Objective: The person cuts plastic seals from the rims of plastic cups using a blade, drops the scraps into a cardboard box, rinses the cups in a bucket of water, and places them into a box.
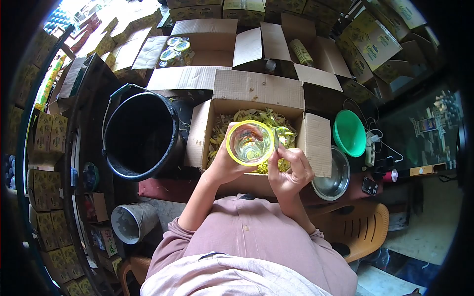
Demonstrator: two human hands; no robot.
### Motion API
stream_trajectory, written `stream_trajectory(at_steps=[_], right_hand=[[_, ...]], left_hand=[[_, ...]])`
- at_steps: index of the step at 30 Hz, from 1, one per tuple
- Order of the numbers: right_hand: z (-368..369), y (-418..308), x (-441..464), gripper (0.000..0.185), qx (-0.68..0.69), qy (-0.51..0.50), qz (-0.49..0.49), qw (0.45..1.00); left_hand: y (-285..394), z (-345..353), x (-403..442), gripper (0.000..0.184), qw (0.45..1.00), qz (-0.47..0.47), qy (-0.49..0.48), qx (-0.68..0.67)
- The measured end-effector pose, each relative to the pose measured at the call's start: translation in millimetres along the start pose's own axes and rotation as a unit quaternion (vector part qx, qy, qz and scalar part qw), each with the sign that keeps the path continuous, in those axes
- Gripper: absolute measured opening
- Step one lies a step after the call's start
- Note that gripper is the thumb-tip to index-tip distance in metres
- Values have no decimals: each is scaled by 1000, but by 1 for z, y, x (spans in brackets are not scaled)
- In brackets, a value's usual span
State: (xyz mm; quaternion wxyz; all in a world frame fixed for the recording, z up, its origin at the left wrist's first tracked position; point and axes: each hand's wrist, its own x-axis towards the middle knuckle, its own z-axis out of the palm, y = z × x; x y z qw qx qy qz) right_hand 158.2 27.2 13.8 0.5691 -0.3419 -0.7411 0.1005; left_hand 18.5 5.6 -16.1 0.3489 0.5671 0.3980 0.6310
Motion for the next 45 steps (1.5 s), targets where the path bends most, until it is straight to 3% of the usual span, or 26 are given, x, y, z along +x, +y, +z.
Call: stream_trajectory(at_steps=[14, 29, 32, 38, 43, 45], right_hand=[[-5, 5, -1, 21, 58, -38, 68, 995], [-10, 7, -2, 20, 51, -46, 61, 996], [-8, 11, -2, 19, 35, -44, 43, 997], [-8, 8, 2, 18, 64, -26, 75, 995], [-9, 2, 1, 15, 70, -35, 48, 996], [-5, -1, -1, 14, 82, -36, 37, 995]], left_hand=[[-6, -9, -3, 68, 1000, -8, -30, -7], [-1, -8, -3, 65, 995, -22, -70, -62], [-3, -11, -4, 72, 988, -45, -138, -45], [-8, -10, -7, 75, 984, -63, -103, -127], [-4, -6, -5, 69, 972, -118, -40, -201], [-3, -6, -4, 67, 976, -99, -35, -190]])
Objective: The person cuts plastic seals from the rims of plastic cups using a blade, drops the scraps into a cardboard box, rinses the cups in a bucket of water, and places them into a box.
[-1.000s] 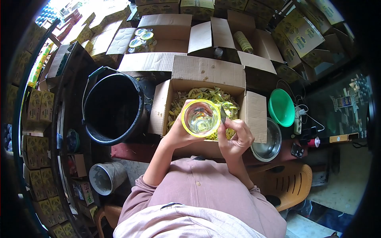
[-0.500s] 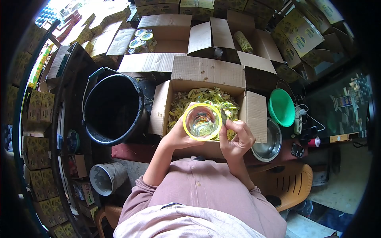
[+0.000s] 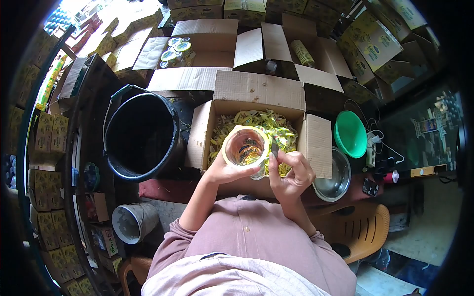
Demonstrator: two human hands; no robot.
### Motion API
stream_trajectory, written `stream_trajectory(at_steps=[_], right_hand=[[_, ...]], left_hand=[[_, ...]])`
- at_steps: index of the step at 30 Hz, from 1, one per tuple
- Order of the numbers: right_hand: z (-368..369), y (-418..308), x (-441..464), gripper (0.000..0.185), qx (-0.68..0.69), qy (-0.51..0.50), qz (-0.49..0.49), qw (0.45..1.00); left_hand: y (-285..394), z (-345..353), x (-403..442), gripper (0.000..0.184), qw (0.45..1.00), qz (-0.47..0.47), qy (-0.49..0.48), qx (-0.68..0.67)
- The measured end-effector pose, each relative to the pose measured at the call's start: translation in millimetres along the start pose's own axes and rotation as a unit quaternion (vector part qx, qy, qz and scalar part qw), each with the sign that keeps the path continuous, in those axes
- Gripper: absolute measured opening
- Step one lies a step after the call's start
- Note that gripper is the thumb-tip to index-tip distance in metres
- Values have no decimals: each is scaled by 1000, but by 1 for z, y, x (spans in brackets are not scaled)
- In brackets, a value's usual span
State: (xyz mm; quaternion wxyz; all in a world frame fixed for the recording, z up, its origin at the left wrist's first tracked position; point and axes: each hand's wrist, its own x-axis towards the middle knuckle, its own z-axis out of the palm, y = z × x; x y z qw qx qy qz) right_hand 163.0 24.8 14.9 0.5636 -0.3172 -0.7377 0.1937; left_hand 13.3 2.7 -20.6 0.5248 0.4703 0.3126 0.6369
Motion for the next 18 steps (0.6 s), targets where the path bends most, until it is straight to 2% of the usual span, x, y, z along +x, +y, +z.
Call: stream_trajectory(at_steps=[4, 10, 14, 18], right_hand=[[3, 0, 0, 16, -13, 3, -12, 1000], [1, 1, 1, 20, -39, 4, -20, 999], [-3, 9, 3, 20, -8, -15, 15, 1000], [-5, 9, 2, 18, 6, -3, 39, 999]], left_hand=[[4, 2, 0, 66, 999, 13, 0, 30], [-2, -6, -2, 70, 991, 17, -68, 111], [-8, -8, -7, 78, 991, 18, -91, 96], [-1, -7, -4, 78, 993, 4, -83, 82]])
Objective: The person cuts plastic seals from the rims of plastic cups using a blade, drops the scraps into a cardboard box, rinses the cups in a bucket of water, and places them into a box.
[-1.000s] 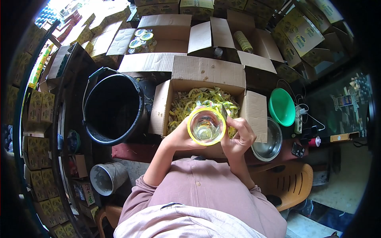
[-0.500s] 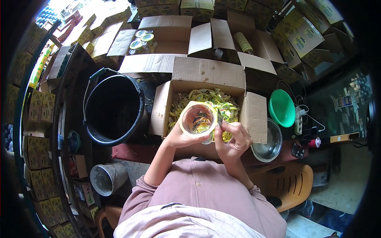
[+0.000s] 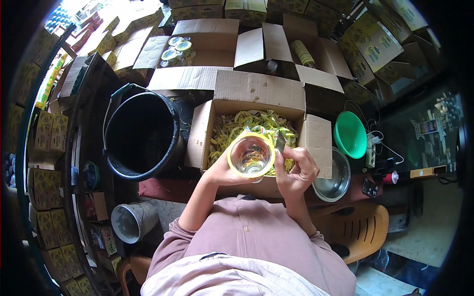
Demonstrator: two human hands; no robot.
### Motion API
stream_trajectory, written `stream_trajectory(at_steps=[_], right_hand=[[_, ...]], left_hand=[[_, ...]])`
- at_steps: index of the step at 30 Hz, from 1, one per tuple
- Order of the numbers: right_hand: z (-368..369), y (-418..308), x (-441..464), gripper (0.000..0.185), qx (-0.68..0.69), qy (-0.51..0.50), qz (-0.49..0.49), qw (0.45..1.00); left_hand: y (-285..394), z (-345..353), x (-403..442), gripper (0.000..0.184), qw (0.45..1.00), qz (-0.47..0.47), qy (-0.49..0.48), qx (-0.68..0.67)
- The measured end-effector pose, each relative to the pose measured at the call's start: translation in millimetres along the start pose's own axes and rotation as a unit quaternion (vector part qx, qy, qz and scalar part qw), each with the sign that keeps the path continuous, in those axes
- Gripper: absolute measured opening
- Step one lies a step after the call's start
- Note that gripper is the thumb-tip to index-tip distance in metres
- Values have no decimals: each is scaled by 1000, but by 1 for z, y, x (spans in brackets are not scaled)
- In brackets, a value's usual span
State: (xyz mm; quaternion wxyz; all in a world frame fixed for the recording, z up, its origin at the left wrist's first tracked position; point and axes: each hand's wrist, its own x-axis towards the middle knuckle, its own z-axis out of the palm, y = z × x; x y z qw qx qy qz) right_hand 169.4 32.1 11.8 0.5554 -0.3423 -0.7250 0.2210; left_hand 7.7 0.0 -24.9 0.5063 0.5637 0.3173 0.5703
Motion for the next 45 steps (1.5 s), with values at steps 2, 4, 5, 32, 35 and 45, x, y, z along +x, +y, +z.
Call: stream_trajectory(at_steps=[2, 4, 5, 32, 35, 45], right_hand=[[-1, -2, -1, 18, 4, 0, 2, 1000], [-1, -5, -2, 18, 14, -2, -6, 1000], [0, -6, -2, 18, 6, -4, -15, 1000], [-75, 156, -55, 48, -42, 22, 301, 953], [-105, 185, -93, 48, -27, 82, 368, 926], [-156, 198, -153, 38, 144, 409, 468, 770]], left_hand=[[1, 0, -1, 78, 1000, -8, 9, -7], [0, 0, 0, 77, 1000, -6, 6, -8], [-1, -1, 0, 77, 1000, -4, 5, -8], [-17, -1, 4, 55, 954, -86, 140, -250], [-31, -3, 6, 42, 936, -109, 204, -264], [-55, -14, 1, 42, 873, -145, 253, -391]])
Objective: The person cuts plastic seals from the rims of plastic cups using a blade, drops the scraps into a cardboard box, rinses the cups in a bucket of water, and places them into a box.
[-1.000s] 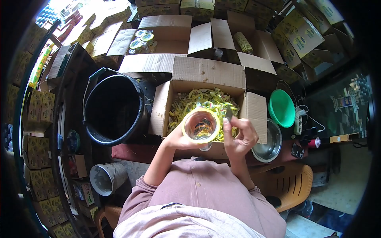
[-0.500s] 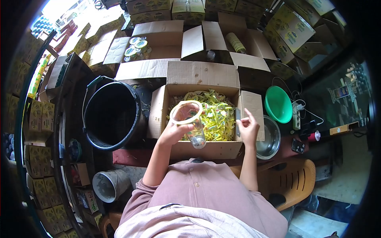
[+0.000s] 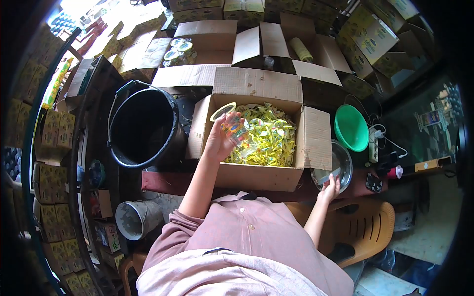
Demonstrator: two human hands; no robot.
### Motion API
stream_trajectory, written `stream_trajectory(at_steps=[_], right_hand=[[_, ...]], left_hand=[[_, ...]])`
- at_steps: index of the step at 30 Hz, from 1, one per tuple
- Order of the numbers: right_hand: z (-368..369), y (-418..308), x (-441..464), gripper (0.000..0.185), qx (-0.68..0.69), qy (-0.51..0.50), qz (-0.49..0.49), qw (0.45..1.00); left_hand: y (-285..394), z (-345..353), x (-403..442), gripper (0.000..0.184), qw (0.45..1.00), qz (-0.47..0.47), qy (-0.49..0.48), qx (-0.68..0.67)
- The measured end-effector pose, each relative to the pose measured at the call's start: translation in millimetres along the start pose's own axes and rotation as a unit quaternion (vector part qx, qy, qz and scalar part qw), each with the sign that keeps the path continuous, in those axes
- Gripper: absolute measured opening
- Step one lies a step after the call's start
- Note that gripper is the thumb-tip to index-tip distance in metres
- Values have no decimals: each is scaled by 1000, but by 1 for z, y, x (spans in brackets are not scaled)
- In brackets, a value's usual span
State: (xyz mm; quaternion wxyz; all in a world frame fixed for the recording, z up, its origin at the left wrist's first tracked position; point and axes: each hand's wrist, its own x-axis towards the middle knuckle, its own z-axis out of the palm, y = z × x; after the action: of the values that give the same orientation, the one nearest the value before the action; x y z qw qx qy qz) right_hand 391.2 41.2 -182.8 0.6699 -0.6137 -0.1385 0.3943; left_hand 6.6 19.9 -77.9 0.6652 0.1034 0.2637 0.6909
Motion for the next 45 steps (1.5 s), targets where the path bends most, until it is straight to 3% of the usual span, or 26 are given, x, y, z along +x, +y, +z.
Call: stream_trajectory(at_steps=[2, 3, 5, 8, 12, 15, 18, 22, 26, 29, 30, 33, 36, 38, 40, 45], right_hand=[[-7, 4, 4, 38, -8, 9, -14, 1000], [-11, 7, 7, 38, -12, -2, -19, 1000], [-14, 10, 11, 38, -23, -8, -19, 1000], [-11, 12, 11, 36, -43, -26, -27, 998], [-2, 21, 7, 33, -13, -55, -32, 998], [7, 19, -2, 34, -17, -76, -25, 997], [3, 19, -5, 35, -55, -75, -24, 995], [-15, 34, 18, 38, -146, -63, -25, 987], [-21, 24, 15, 38, -29, 69, -94, 993], [-35, 30, 36, 38, -48, 113, -95, 988], [-39, 29, 42, 41, -113, 126, -70, 983], [-38, 35, 57, 41, -166, 65, -33, 983], [-26, 41, 61, 37, -272, -19, -70, 960], [-12, 39, 51, 36, -243, -112, -95, 959], [10, 18, 22, 20, -417, -91, -118, 896], [19, 35, 30, 20, -516, -64, -176, 836]], left_hand=[[18, 0, -8, 43, 995, 57, 13, 79], [37, -12, -7, 43, 995, 70, -26, 73], [74, -10, -25, 40, 978, 187, -20, 86], [118, -35, -45, 40, 966, 255, -5, -52], [138, -95, -52, 45, 897, 223, -22, -381], [133, -123, -48, 44, 868, 260, -6, -423], [130, -120, -51, 40, 867, 235, -13, -440], [126, -114, -54, 34, 862, 269, 54, -426], [123, -126, -55, 37, 875, 285, 36, -390], [128, -133, -54, 41, 885, 267, 8, -382], [127, -135, -53, 42, 887, 266, -2, -378], [125, -141, -51, 44, 904, 294, -25, -309], [128, -148, -51, 44, 899, 276, -6, -340], [127, -144, -53, 44, 898, 275, -2, -342], [127, -142, -53, 44, 901, 283, -4, -329], [129, -147, -53, 44, 901, 280, -12, -330]])
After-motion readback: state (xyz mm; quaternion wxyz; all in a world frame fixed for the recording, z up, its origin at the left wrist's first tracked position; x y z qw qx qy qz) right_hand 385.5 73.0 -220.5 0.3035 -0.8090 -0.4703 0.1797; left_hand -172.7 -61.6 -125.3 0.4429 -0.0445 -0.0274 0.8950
